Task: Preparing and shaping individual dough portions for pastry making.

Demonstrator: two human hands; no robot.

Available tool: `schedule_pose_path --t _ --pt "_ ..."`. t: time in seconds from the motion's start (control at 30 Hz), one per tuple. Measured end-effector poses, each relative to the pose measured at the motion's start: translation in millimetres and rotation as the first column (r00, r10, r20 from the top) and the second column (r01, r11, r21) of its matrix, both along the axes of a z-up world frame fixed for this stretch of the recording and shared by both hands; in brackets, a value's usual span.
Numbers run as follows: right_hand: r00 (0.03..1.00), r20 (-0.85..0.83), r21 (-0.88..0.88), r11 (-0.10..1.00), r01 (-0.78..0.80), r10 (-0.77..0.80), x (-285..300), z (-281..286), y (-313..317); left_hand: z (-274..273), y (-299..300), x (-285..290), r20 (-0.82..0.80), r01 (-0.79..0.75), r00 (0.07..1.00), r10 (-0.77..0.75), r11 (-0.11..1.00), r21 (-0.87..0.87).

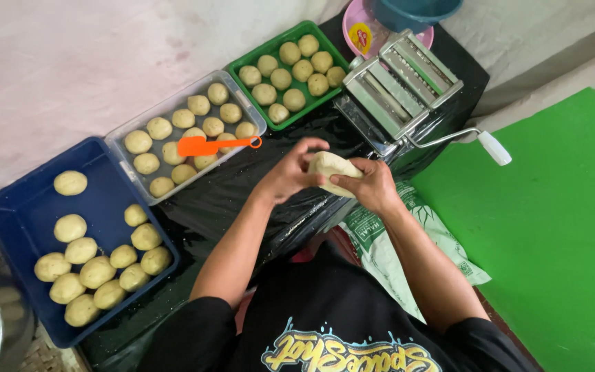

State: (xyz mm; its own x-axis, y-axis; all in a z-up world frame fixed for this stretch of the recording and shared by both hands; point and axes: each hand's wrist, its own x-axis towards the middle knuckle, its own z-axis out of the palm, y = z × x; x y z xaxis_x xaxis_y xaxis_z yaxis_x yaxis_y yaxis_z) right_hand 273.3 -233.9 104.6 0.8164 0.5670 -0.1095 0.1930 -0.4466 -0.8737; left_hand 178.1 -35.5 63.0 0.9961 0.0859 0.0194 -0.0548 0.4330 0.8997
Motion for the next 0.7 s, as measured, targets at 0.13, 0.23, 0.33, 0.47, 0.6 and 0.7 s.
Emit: schedule_pose_path --t 0.13,0.23,0.33,0.47,0.6,0.7 --pt "0.993 -0.078 0.14 0.985 0.104 -0.094 -12 5 8 -9 -19 6 -0.025 -0.079 0.997 0.079 0.997 -0.002" --pt "0.988 -0.128 0.169 0.979 0.11 -0.089 -13 4 5 -14 -22 10 -0.041 -0.239 0.969 0.243 0.966 0.096" --pt "0.965 -0.211 0.31 0.947 -0.085 0.156 -16 20 -1 -40 -9 22 -0.107 -0.272 0.953 0.282 0.957 0.098" --pt "0.948 -0.243 0.393 0.915 -0.097 0.205 -9 4 -5 -50 -5 31 -0.108 -0.295 0.948 0.3 0.954 0.058" --pt "0.983 -0.16 0.396 0.918 -0.018 0.088 -10 0 -4 -22 -20 20 -0.042 -0.258 0.966 0.254 0.956 -0.141" --pt "0.982 -0.188 0.514 0.851 0.111 -0.014 -6 -15 -1 25 -45 1 -0.124 -0.227 0.973 0.197 0.921 -0.316"
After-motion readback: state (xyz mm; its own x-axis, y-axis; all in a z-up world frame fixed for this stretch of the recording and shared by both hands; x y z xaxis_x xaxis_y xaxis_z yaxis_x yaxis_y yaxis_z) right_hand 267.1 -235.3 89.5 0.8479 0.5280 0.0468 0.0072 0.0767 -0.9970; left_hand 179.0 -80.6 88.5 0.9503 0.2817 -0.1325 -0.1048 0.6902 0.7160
